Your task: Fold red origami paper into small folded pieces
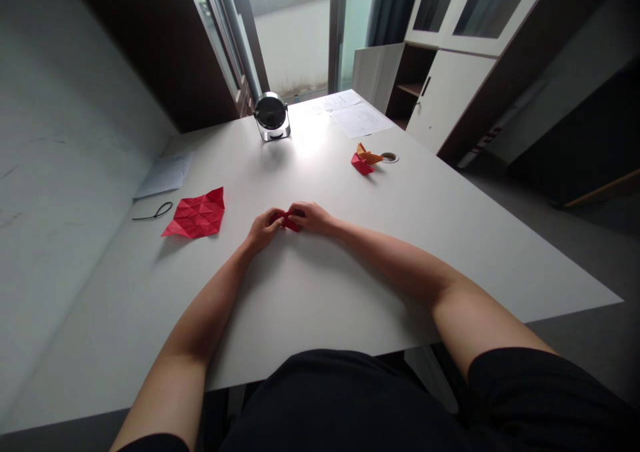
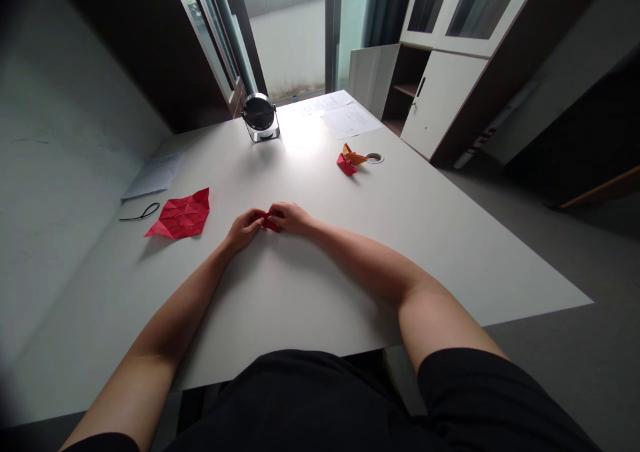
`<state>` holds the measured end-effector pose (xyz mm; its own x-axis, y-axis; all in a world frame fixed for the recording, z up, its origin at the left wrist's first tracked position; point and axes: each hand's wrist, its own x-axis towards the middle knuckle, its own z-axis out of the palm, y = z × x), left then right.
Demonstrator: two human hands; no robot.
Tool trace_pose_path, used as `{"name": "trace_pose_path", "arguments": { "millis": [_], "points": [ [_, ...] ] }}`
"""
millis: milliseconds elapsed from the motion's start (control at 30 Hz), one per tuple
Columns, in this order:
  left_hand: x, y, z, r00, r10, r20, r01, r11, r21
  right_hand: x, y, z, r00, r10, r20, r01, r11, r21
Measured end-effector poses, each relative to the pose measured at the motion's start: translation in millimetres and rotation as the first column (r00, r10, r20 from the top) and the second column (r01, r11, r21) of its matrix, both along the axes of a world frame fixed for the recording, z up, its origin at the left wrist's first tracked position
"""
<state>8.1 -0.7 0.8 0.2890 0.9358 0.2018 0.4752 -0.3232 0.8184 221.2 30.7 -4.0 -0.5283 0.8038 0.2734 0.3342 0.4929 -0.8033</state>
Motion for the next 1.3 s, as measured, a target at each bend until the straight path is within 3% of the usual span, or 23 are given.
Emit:
{"name": "trace_pose_path", "arguments": {
  "millis": [1300],
  "points": [
    [1.5,-2.0,3.3,1.0,0.012,0.009,-0.012,1.0,-0.015,-0.2,-1.3,2.3,1.0,-0.007,0.006,0.006,1.0,0.015]
  ]
}}
